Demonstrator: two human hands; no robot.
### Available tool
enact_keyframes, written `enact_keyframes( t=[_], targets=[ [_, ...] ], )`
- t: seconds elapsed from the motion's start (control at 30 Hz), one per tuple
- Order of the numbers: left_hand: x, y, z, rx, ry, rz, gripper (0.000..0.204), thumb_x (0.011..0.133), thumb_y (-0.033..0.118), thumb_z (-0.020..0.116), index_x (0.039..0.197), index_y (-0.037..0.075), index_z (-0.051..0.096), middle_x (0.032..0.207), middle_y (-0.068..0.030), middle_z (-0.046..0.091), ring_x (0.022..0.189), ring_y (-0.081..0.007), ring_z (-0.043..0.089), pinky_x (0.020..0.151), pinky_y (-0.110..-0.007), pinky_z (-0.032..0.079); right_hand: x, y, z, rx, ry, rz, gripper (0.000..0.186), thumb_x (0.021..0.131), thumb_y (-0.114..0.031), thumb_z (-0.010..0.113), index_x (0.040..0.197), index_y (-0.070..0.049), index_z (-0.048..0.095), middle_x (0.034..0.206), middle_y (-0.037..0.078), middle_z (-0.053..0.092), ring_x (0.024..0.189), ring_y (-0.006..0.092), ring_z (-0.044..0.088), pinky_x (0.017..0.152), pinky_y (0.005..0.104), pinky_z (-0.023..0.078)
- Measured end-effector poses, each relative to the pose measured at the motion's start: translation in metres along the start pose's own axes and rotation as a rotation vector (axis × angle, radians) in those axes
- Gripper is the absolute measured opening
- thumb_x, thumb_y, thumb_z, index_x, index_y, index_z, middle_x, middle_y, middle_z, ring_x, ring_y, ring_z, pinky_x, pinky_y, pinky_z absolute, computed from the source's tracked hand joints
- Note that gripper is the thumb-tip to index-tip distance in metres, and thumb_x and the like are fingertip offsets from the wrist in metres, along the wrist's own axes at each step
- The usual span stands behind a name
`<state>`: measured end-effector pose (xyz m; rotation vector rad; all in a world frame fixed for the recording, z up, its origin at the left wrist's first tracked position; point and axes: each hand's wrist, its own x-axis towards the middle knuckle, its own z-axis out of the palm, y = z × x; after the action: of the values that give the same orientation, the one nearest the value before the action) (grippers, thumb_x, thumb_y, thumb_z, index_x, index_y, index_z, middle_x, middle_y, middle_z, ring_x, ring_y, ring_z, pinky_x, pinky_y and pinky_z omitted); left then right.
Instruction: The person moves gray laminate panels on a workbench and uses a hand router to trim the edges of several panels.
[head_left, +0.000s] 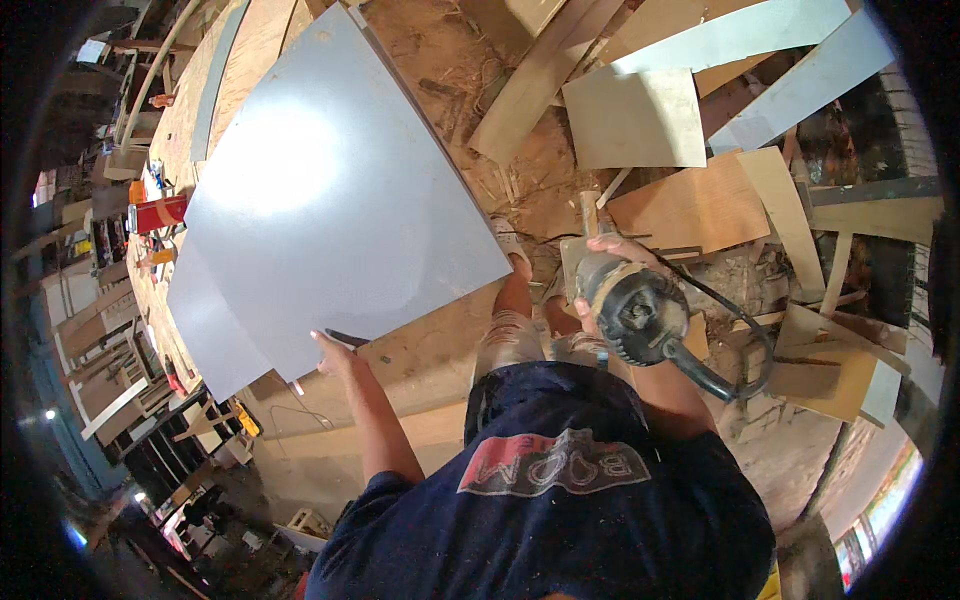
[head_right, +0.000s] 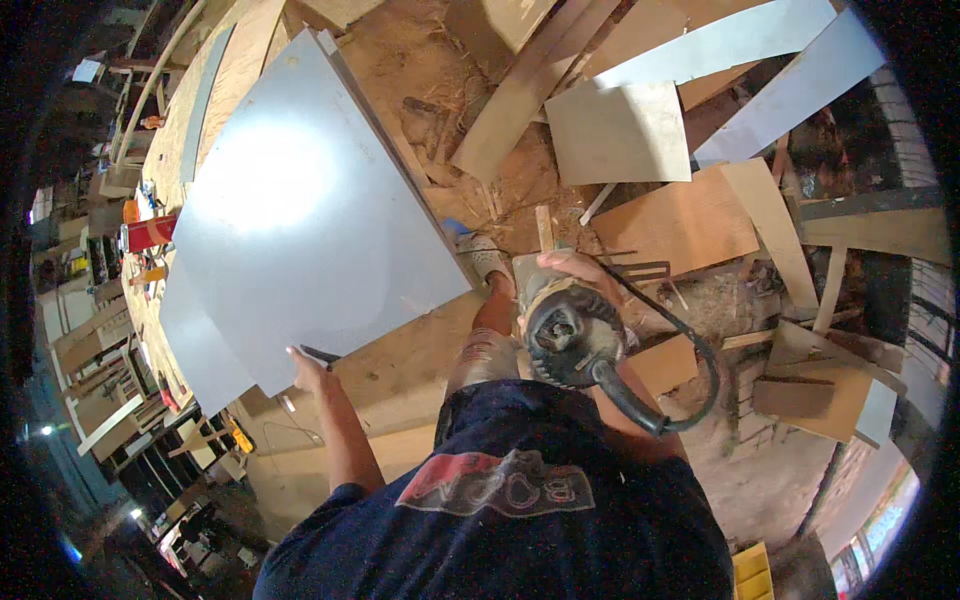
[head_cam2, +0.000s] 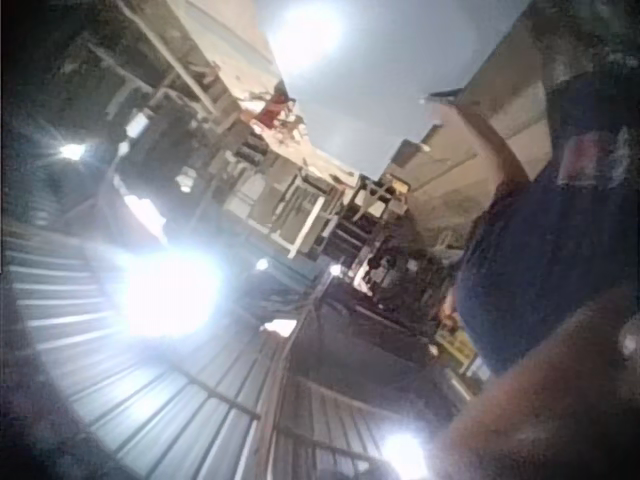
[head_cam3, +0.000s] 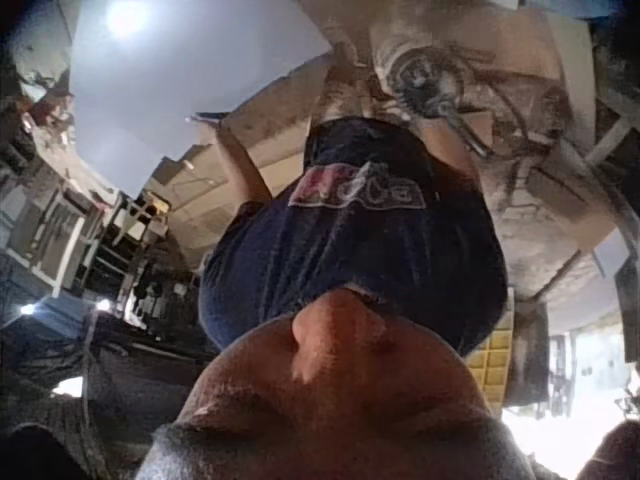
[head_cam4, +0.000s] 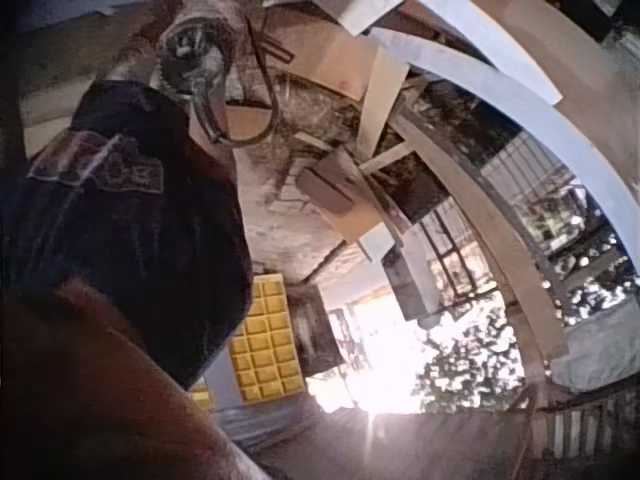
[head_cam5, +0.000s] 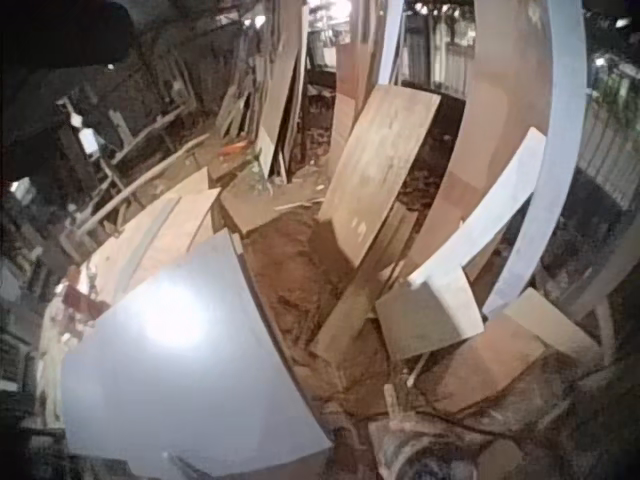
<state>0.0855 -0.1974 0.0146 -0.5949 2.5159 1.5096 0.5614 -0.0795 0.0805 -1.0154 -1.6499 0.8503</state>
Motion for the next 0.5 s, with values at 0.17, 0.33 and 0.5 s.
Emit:
enact_keyframes(
  t=[0.17, 0.33, 0.5],
  targets=[
    [0.048, -0.022, 0.014, -0.241, 0.0, 0.053, 0.082, 0.098, 0.047, 0.075, 0.141, -0.014, 0.042, 0.138, -0.0244, 0.061, 0.116, -0.0374, 0.068, 0.092, -0.052, 0.063, -0.031, 0.033, 0.014, 0.055, -0.059, 0.025, 0.067, 0.076, -0.021, 0.085, 0.133, -0.004, 0.053, 0.127, 0.015, 0.067, 0.119, 0.0278, 0.067, 0.109, 0.0408, 0.052],
    [0.078, -0.059, 0.009, -0.236, -0.101, 0.154, 0.087, 0.098, 0.043, 0.077, 0.152, -0.007, 0.031, 0.14, -0.0223, 0.061, 0.118, -0.0365, 0.067, 0.095, -0.053, 0.062, -0.035, 0.04, 0.027, 0.082, -0.067, 0.04, 0.067, 0.073, -0.021, 0.088, 0.13, -0.005, 0.055, 0.125, 0.012, 0.069, 0.119, 0.027, 0.067, 0.109, 0.0412, 0.052],
    [0.0, -0.029, 0.025, -0.173, -0.1, 0.137, 0.093, 0.096, 0.049, 0.078, 0.149, -0.012, 0.03, 0.139, -0.0208, 0.063, 0.117, -0.0353, 0.067, 0.096, -0.049, 0.059, -0.032, 0.04, 0.03, 0.145, -0.088, 0.075, 0.072, 0.071, -0.02, 0.092, 0.132, -0.004, 0.056, 0.125, 0.014, 0.07, 0.119, 0.0293, 0.067, 0.109, 0.0436, 0.052]
  ],
)
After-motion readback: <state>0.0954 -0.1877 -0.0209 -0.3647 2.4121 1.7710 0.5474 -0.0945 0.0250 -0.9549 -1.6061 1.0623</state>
